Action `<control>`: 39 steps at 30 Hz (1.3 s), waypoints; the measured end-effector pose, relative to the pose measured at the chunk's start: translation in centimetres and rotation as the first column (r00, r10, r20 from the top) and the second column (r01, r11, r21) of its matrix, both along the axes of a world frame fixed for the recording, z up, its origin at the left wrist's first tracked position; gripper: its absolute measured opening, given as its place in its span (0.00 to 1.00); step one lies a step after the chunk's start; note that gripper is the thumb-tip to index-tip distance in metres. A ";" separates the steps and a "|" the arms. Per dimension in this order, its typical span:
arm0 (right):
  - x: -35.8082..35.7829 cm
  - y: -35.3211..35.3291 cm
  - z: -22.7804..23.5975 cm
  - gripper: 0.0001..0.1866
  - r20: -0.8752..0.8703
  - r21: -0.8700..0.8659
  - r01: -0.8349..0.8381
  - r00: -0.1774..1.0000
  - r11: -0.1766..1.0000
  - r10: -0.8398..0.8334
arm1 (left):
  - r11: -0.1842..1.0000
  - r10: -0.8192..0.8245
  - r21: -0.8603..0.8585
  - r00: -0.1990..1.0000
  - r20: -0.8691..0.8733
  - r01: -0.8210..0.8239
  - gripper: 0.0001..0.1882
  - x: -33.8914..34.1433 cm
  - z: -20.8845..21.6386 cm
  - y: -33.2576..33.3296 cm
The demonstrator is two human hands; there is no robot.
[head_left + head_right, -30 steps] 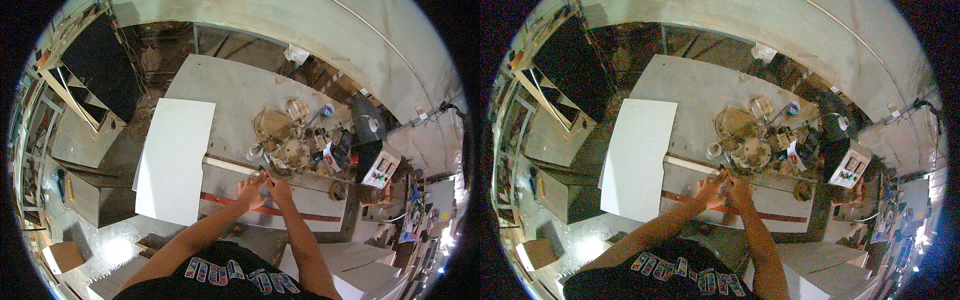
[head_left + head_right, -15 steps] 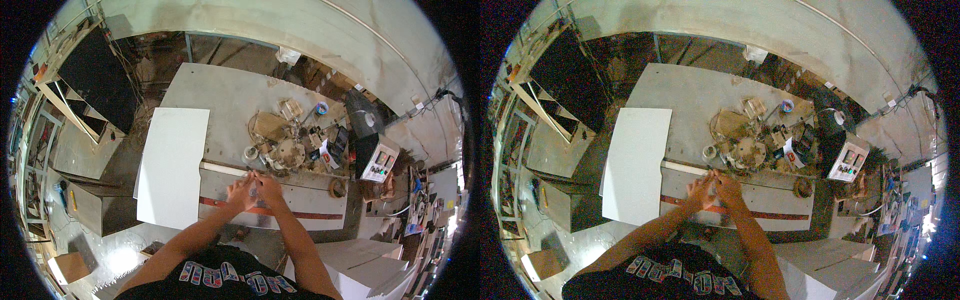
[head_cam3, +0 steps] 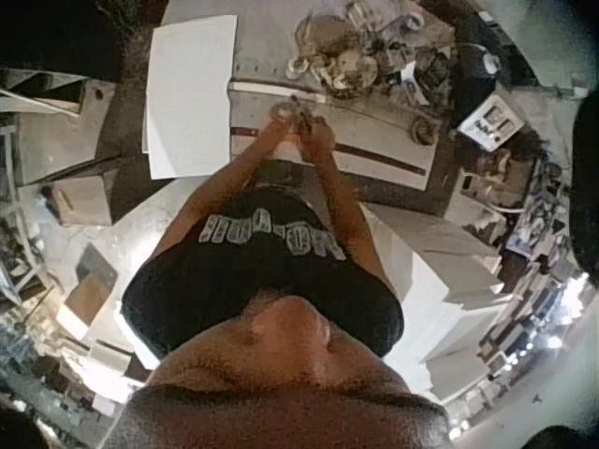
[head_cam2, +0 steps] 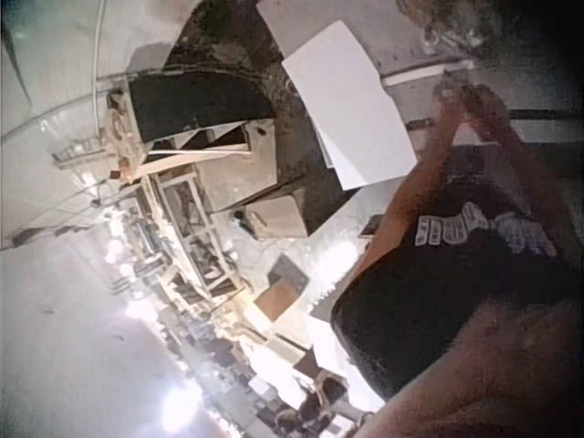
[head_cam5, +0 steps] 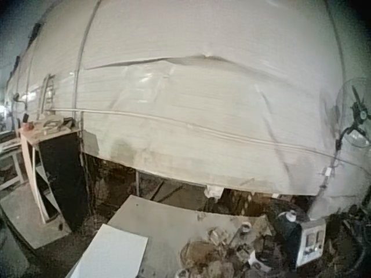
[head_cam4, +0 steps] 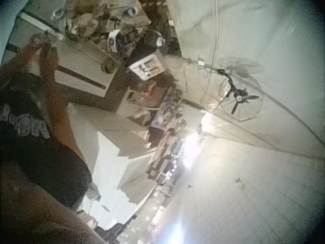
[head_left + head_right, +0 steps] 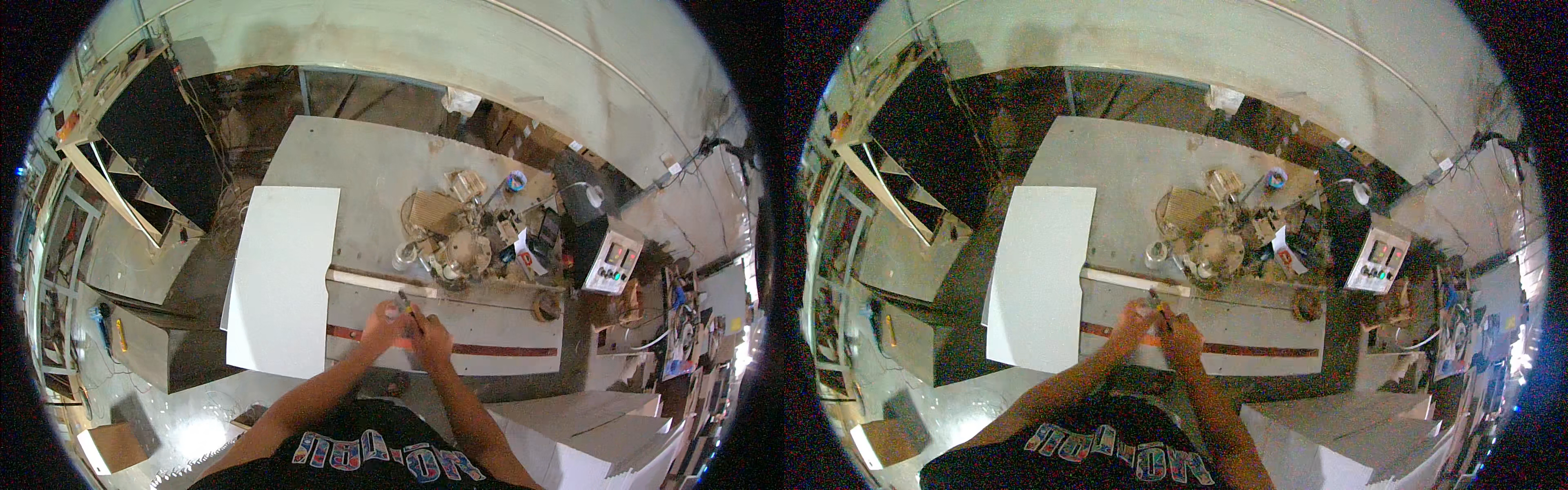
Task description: The person picks up white rectangular panels from a stack, places them on a work table, and uses a utility knife to score and snap them into smaller pieces. The person then stacks the cut panels and repeats the process with additional panels.
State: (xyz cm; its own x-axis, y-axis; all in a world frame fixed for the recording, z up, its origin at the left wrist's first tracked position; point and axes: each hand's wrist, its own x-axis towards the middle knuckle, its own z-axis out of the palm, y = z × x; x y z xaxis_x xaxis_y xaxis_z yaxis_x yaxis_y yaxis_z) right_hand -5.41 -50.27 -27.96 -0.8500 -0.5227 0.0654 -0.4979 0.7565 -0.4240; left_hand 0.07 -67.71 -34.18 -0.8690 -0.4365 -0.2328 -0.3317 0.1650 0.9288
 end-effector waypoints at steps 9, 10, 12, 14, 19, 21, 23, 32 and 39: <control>6.8 0.3 2.7 0.25 -0.155 -0.147 -0.130 0.982 0.981 0.107 | 0.974 -0.014 0.226 0.996 0.085 -0.005 0.21 3.6 7.5 -3.7; 7.0 0.1 3.0 0.25 -0.170 -0.189 -0.133 0.980 0.973 0.101 | 0.958 0.005 0.282 0.993 0.121 -0.040 0.21 3.8 7.7 -4.1; 7.2 -0.2 3.5 0.24 -0.163 -0.228 -0.154 0.979 0.961 0.118 | 0.902 0.043 0.412 0.975 0.216 -0.131 0.20 3.9 7.8 -4.7; 7.3 -0.5 4.2 0.24 -0.171 -0.248 -0.172 0.976 0.953 0.132 | 0.919 0.028 0.384 0.985 0.172 -0.093 0.20 3.8 8.0 -5.6; 7.5 -1.6 6.1 0.19 -0.020 -0.093 -0.143 0.990 0.985 0.142 | 0.885 0.071 0.438 0.976 0.207 -0.157 0.19 3.9 7.3 -6.5; 7.3 -2.5 6.7 0.22 -0.040 -0.031 -0.170 0.985 0.985 0.168 | 0.888 0.073 0.425 0.966 0.247 -0.176 0.17 3.5 5.9 -7.6; 7.7 -2.8 7.2 0.24 -0.078 -0.003 -0.173 0.982 0.985 0.172 | 0.984 -0.091 -0.157 0.996 -0.017 0.087 0.17 4.0 4.3 -9.3; 11.1 4.2 4.7 0.24 0.362 -0.397 0.193 0.931 0.897 -0.040 | 0.760 0.649 0.183 0.712 -0.269 -0.624 0.21 9.2 10.4 -42.9; 10.7 2.5 4.7 0.36 0.884 -0.388 0.840 0.224 0.378 0.410 | 0.435 0.734 0.775 0.679 -0.011 -0.458 0.20 11.3 2.0 -54.4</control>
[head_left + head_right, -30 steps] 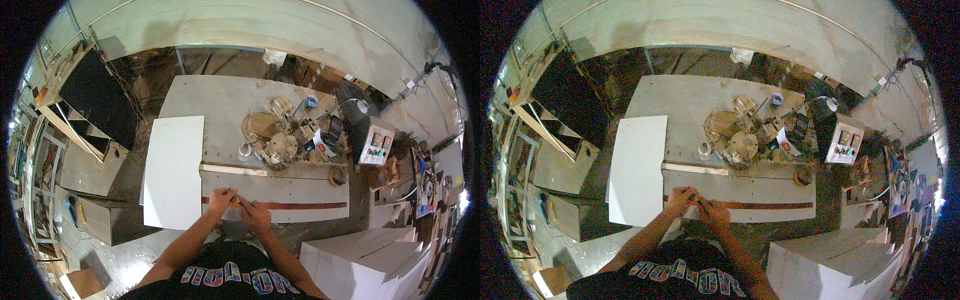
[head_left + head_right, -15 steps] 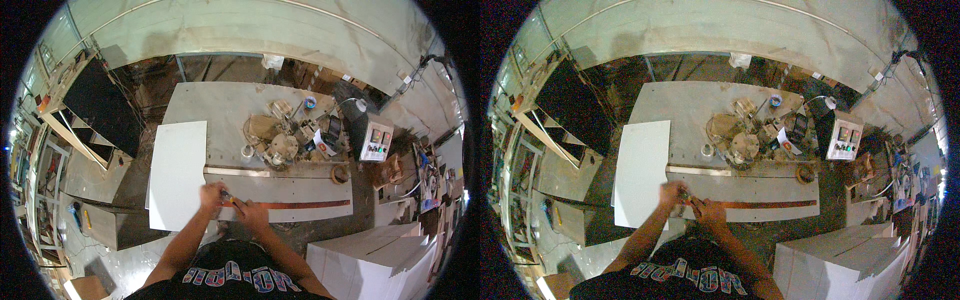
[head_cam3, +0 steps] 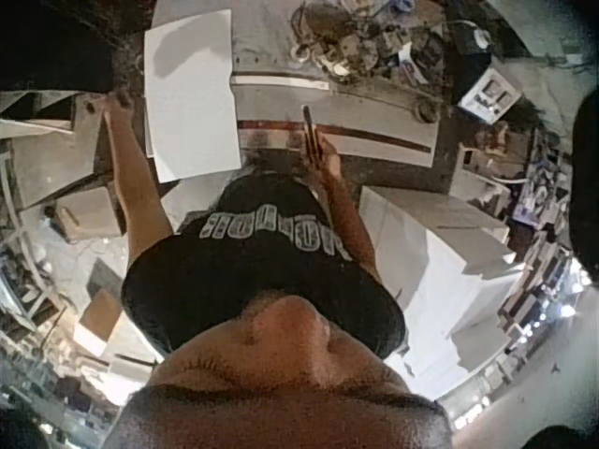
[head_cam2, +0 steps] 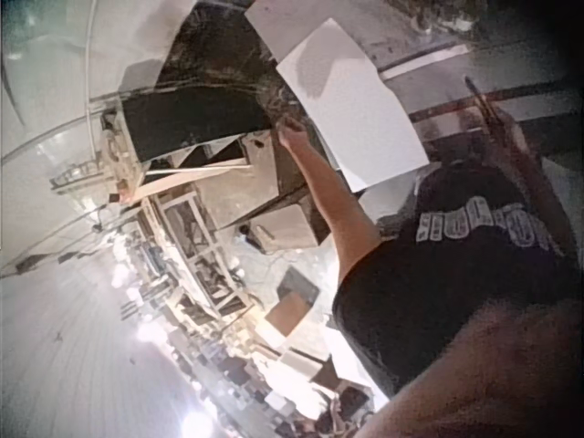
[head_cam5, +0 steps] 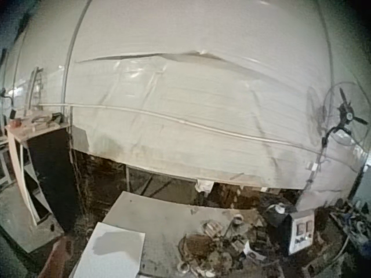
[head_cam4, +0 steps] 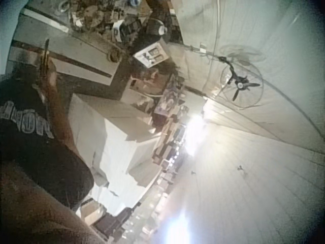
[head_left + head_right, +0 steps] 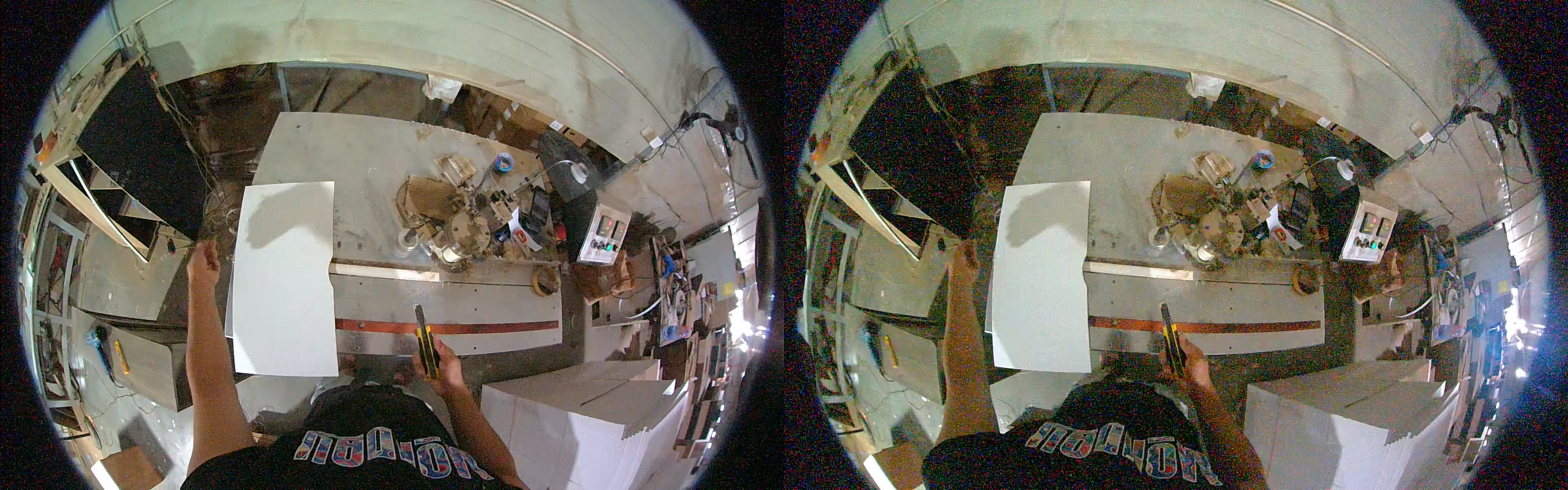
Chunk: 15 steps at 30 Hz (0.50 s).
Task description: The person picks up white rectangular panels from a stack, places them on a work table, and uses a utility knife to score and snap them into smaller pieces. The person then stacks the cut panels and repeats the process with additional panels.
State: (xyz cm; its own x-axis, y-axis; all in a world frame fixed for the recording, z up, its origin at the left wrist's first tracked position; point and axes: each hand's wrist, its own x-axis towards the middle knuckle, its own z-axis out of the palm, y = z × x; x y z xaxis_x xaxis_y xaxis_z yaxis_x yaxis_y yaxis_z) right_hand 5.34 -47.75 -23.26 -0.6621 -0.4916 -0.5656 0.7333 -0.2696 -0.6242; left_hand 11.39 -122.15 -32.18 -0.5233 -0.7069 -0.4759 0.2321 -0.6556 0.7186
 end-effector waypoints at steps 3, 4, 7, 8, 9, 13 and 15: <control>0.4 -1.8 0.7 0.36 -0.007 0.069 0.036 0.999 0.997 -0.036 | 0.993 0.080 -0.100 0.979 0.185 -0.062 0.25 -3.5 -3.6 4.3; 0.6 -2.3 0.8 0.37 -0.007 0.105 0.062 0.998 0.993 -0.061 | 0.992 0.035 -0.128 0.978 0.204 -0.009 0.28 -4.8 -4.0 6.8; 0.9 -3.2 1.1 0.37 0.025 0.171 0.076 0.996 0.982 -0.081 | 0.957 -0.201 -0.173 0.961 0.188 0.234 0.22 -7.8 -2.9 15.3; 1.0 -3.3 1.2 0.37 0.028 0.178 0.072 0.997 0.981 -0.078 | 0.909 -0.241 -0.289 0.944 0.223 0.301 0.19 -8.8 -2.4 19.1; 1.2 -3.3 1.3 0.36 0.004 0.191 0.070 0.997 0.979 -0.072 | 0.866 -0.334 -0.273 0.892 0.305 0.418 0.20 -10.0 -1.7 22.6; 2.4 -3.0 1.6 0.34 -0.082 0.263 0.109 0.992 0.958 -0.091 | 0.625 -0.678 -0.209 0.656 0.330 0.752 0.21 -13.4 0.1 37.4; 3.4 -2.5 1.9 0.33 -0.090 0.294 0.146 0.988 0.945 -0.124 | 0.534 -0.810 -0.086 0.538 0.232 0.841 0.23 -14.8 0.4 43.4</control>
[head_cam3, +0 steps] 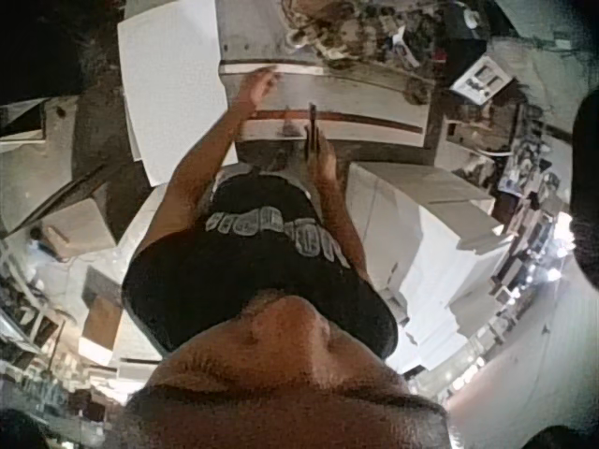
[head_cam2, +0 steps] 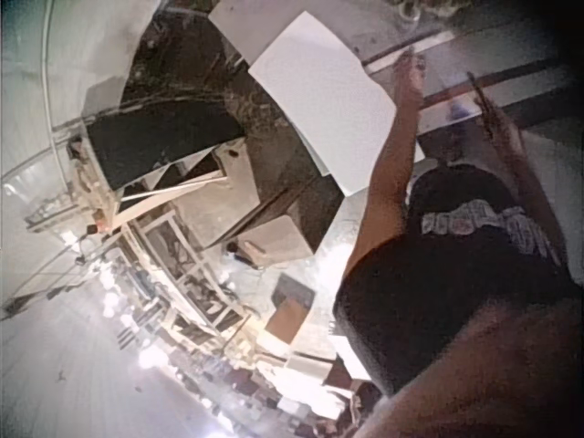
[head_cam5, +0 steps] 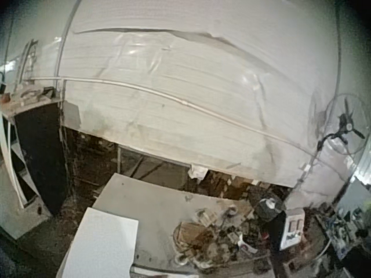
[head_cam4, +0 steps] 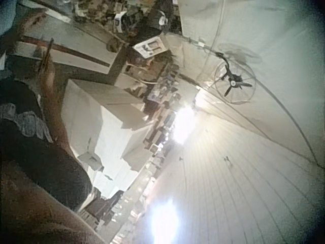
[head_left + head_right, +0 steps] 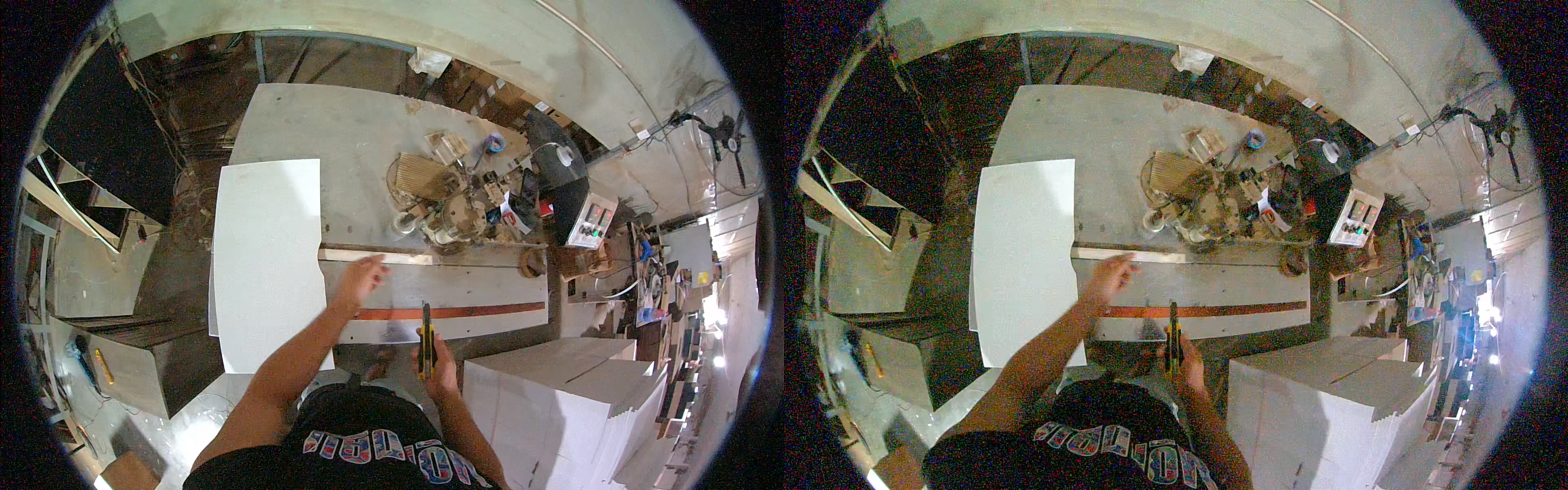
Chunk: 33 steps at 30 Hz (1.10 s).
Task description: The person picks up white rectangular panels from a stack, places them on a work table, and uses a utility knife to score and snap them into smaller pieces. The person then stacks the cut panels and repeats the process with additional panels.
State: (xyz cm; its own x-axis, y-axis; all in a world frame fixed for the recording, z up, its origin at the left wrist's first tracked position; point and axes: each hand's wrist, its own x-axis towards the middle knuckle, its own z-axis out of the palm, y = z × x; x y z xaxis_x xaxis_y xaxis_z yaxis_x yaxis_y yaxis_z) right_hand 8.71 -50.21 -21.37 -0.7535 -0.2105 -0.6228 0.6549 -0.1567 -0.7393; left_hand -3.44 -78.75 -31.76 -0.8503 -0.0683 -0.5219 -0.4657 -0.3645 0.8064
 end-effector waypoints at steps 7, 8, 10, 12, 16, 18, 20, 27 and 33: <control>4.3 6.0 -1.3 0.28 0.000 0.113 0.185 0.982 0.976 -0.186 | 0.782 0.185 0.573 0.969 0.161 -0.245 0.19 -8.0 -2.6 11.9; 4.9 7.4 -2.2 0.28 -0.016 0.121 0.214 0.977 0.969 -0.213 | 0.769 0.213 0.576 0.961 0.179 -0.278 0.15 -9.7 -3.0 13.0; 6.4 10.4 -4.2 0.28 -0.118 0.151 0.254 0.964 0.955 -0.238 | 0.694 0.295 0.627 0.934 0.201 -0.354 0.14 -11.7 -4.4 14.0; 6.8 12.6 -6.3 0.28 -0.168 0.254 0.296 0.951 0.921 -0.260 | 0.567 0.398 0.699 0.888 0.232 -0.436 0.14 -13.4 -5.5 14.5; 7.8 15.6 -6.3 0.28 -0.018 0.176 0.355 0.934 0.918 -0.357 | 0.604 0.436 0.645 0.871 0.224 -0.469 0.17 -14.8 -7.4 13.9; 7.7 15.7 -5.5 0.28 0.007 0.162 0.395 0.916 0.904 -0.402 | 0.599 0.435 0.624 0.858 0.272 -0.502 0.17 -15.3 -8.0 13.6; 7.2 15.3 -4.8 0.28 -0.023 0.163 0.397 0.917 0.903 -0.398 | 0.647 0.357 0.606 0.886 0.296 -0.463 0.15 -15.8 -8.5 13.0; 4.5 15.1 -4.9 0.29 -0.060 0.369 0.223 0.975 0.903 -0.216 | 0.702 0.452 0.481 0.851 0.268 -0.525 0.10 -16.1 -8.8 13.3; 4.4 14.9 -5.2 0.32 -0.032 0.297 0.173 0.985 0.939 -0.171 | 0.700 0.517 0.402 0.807 0.286 -0.590 0.08 -15.2 -7.3 13.8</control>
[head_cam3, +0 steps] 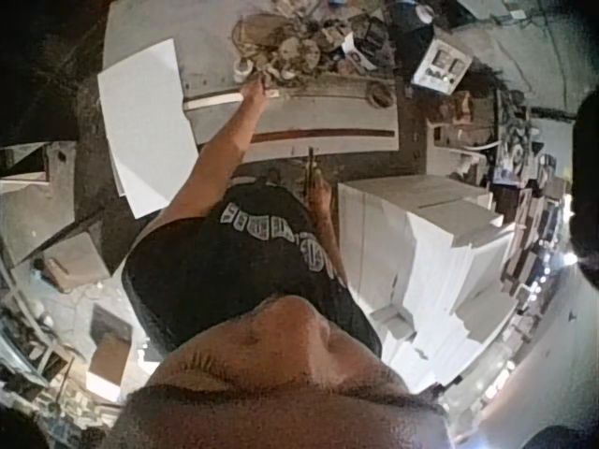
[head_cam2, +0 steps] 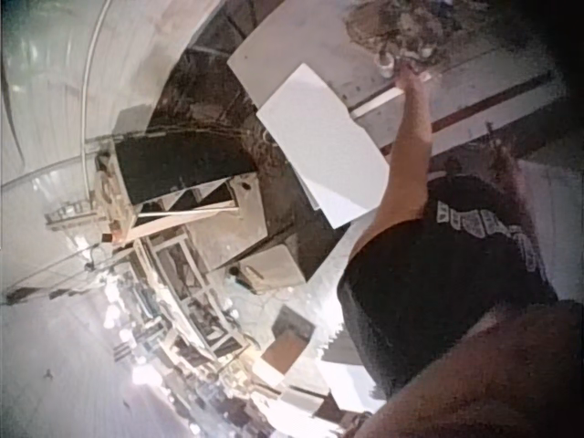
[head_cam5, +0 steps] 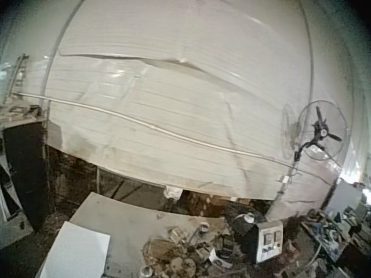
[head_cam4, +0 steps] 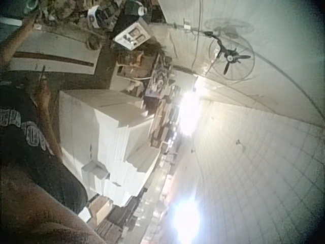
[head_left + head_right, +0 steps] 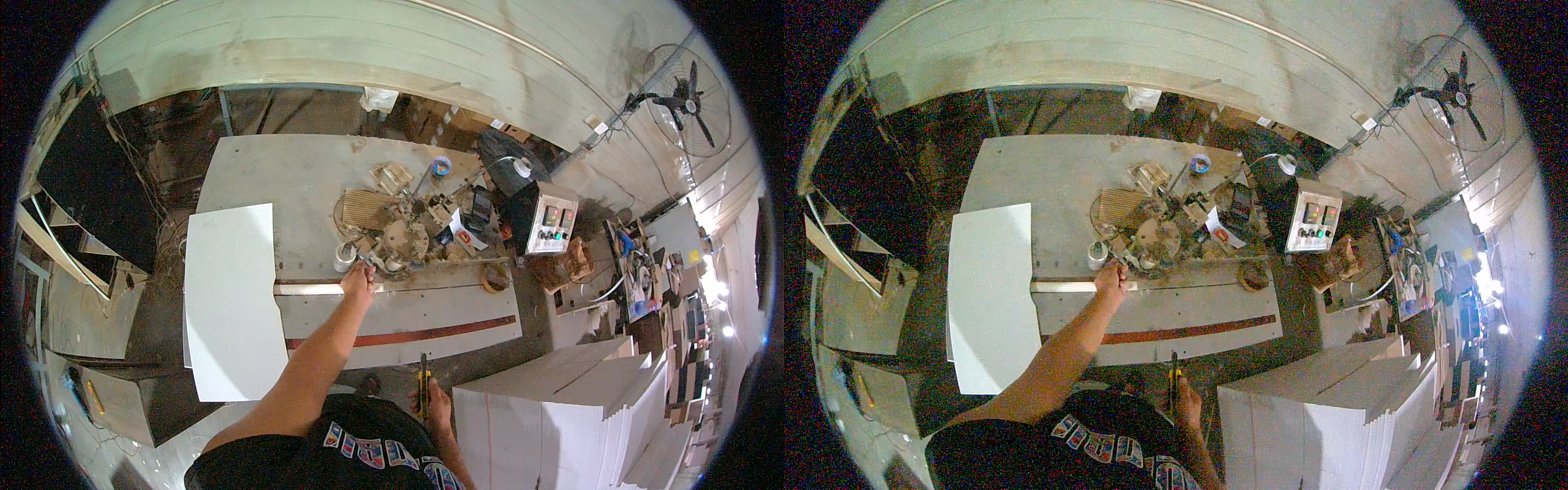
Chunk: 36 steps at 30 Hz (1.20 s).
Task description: The person picks up white rectangular panels from a stack, places them on a work table, and uses a utility knife to score and snap them into smaller pieces. The person then stacks the cut panels and repeats the process with additional panels.
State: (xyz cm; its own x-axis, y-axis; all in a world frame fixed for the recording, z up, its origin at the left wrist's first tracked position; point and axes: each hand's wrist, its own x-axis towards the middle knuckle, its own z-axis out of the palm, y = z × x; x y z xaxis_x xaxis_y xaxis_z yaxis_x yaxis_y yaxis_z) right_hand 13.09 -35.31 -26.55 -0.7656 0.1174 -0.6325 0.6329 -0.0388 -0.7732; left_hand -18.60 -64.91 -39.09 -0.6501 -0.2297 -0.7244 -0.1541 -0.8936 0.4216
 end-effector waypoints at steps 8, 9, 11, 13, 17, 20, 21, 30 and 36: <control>-0.1 0.1 1.8 0.34 -0.037 0.008 -0.029 0.999 1.000 0.029 | 0.993 0.111 -0.055 0.992 0.063 -0.108 0.10 -0.2 1.6 1.2; 0.0 0.0 2.1 0.34 -0.029 0.005 -0.014 0.999 1.000 0.014 | 0.992 0.111 -0.063 0.991 0.077 -0.106 0.11 -0.1 1.9 1.2; 0.2 -0.2 2.4 0.34 -0.044 -0.027 0.003 0.999 1.000 -0.004 | 0.990 0.122 -0.088 0.988 0.093 -0.114 0.11 0.0 2.6 1.3; 0.3 -0.4 2.5 0.35 -0.053 -0.041 0.020 0.998 0.999 -0.022 | 0.989 0.115 -0.109 0.986 0.117 -0.102 0.11 0.0 3.1 1.4; 0.1 -0.3 2.4 0.36 -0.044 -0.004 -0.002 0.999 1.000 0.002 | 0.986 0.100 -0.139 0.992 0.072 -0.089 0.11 0.8 2.9 1.7; -0.2 -0.1 1.7 0.37 -0.021 0.033 -0.047 0.999 0.998 0.048 | 0.996 0.072 -0.042 0.997 -0.027 -0.073 0.10 3.2 2.0 1.2; -0.3 -0.1 1.4 0.37 -0.009 0.021 -0.061 0.998 0.998 0.061 | 0.999 0.042 0.025 0.999 -0.019 -0.042 0.10 4.0 1.9 0.9; -1.1 -1.0 -3.1 0.34 -0.152 -0.094 -0.025 0.988 0.995 0.010 | 0.972 -0.233 -0.044 0.968 -0.094 0.229 0.11 4.4 2.5 -1.3; -1.3 1.3 -6.5 0.33 -0.264 0.163 -0.142 0.947 0.976 0.182 | 0.996 -0.065 0.057 0.991 -0.118 0.072 0.11 -0.2 0.5 -0.1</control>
State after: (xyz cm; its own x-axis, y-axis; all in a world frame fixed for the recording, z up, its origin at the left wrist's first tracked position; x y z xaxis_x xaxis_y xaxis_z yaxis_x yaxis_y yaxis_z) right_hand 11.79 -34.03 -33.01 -0.9235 0.0497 -0.3803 0.3831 0.1678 -0.9083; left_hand -18.83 -64.99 -38.64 -0.7432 -0.1394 -0.6544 -0.1692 -0.9071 0.3854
